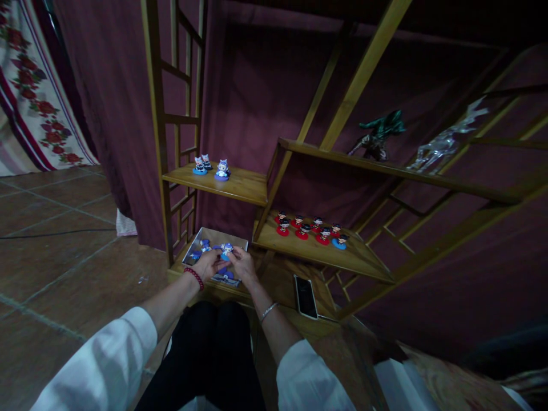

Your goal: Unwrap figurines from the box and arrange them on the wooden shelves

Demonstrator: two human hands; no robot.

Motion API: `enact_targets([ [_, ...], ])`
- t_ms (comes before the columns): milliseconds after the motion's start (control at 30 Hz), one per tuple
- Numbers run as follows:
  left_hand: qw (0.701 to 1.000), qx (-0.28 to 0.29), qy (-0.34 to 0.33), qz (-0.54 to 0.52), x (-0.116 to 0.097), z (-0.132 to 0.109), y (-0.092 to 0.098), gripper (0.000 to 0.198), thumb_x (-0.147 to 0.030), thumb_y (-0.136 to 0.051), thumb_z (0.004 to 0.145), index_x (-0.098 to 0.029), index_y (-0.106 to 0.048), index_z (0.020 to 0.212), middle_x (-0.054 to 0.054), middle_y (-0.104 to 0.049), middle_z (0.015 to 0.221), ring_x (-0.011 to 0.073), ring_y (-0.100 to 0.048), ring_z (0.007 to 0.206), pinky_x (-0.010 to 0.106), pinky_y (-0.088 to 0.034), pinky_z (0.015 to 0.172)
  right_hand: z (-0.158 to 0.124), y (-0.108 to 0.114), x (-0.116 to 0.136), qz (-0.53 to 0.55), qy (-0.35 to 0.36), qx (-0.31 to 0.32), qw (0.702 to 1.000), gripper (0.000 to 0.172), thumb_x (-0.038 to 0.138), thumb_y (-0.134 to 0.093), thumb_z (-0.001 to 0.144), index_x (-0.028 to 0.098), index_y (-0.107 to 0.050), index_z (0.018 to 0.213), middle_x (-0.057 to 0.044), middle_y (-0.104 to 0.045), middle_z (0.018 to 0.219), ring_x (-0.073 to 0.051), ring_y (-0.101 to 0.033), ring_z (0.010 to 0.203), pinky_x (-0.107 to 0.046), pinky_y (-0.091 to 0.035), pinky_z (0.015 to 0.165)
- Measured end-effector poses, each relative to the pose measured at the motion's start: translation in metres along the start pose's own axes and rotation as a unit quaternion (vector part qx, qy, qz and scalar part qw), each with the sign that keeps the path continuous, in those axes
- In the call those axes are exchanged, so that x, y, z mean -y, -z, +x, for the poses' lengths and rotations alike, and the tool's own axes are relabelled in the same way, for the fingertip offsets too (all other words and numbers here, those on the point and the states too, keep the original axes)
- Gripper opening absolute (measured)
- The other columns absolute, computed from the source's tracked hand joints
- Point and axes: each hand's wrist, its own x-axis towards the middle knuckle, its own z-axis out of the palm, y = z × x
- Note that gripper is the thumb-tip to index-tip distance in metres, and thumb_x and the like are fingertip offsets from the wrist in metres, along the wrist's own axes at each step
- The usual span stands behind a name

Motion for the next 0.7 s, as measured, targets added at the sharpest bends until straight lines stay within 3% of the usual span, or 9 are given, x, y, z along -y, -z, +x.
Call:
enact_targets([
  [700,0.999,0.014,-0.036,0.025,-0.001,-0.017,0.0,0.014,-0.001,-0.046,0.079,-0.012,-0.052,0.073,0.001,-0.057,0.056,0.0094,-0.055,0.047,0.022,-0.053,0.05,-0.008,0.001,0.015,0.073,0.018,0.019,0.997,0.024,0.03,-0.057,0.07,0.019,-0.064,0.091,-0.004,-0.07,0.091,-0.021,-0.065,0.086,-0.035,-0.05,0.082],
])
